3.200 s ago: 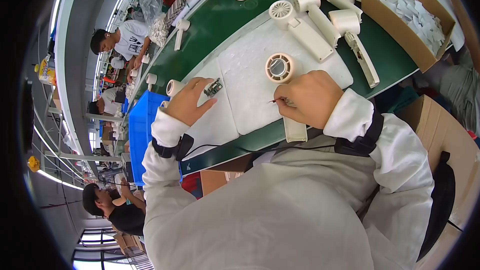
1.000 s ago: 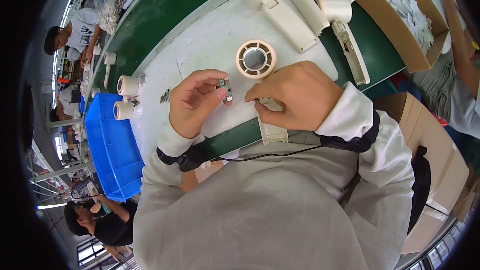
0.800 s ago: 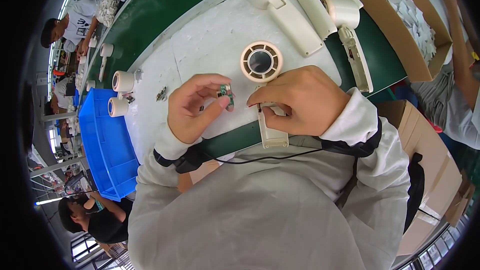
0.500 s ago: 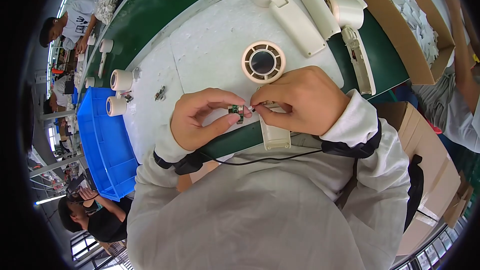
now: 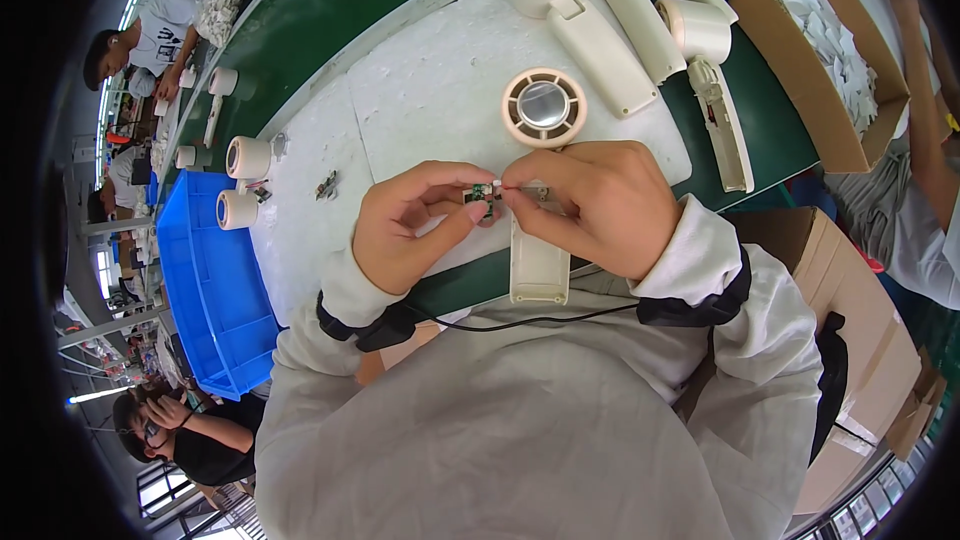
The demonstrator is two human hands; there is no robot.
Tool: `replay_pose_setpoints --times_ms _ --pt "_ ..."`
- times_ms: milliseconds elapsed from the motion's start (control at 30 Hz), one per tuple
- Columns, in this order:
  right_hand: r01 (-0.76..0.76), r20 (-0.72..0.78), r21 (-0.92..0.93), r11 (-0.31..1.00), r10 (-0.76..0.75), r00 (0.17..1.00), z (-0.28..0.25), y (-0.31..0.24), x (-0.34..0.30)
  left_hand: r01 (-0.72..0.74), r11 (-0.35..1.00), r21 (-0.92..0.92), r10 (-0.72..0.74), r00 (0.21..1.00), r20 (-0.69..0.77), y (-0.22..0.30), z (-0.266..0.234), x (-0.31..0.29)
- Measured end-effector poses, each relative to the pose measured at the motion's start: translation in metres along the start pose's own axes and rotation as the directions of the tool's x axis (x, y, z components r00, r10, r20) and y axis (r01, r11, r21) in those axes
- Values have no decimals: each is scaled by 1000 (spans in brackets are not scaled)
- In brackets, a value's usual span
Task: Assembling handheld fans by connecting internal circuit boards and placing components into the plastic housing.
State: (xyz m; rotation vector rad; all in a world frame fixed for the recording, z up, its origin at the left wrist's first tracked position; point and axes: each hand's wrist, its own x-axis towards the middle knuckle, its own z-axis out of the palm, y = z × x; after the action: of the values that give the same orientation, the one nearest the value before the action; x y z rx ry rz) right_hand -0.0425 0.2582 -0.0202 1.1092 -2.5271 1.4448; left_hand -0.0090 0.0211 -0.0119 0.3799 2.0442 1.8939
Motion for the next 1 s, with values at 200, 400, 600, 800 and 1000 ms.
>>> replay_pose_setpoints --times_ms 200,400,600,800,1000 --pt "12 -30 10 1000 -12 999 4 0 1 -22 999 23 22 1000 11 -1 -1 1" --pt "26 -9 32 999 -26 1000 3 2 0 -157 959 234 200 964 -176 -4 -9 2" --pt "-61 -76 91 994 68 995 3 -2 -2 60 971 -232 -108 974 -199 5 18 -4" --pt "-78 -82 88 993 86 993 9 -7 -4 14 976 -217 -46 989 -141 -1 17 -7" --pt "-107 -87 76 991 113 990 8 -12 -3 -64 995 -76 54 990 -127 4 11 -6"
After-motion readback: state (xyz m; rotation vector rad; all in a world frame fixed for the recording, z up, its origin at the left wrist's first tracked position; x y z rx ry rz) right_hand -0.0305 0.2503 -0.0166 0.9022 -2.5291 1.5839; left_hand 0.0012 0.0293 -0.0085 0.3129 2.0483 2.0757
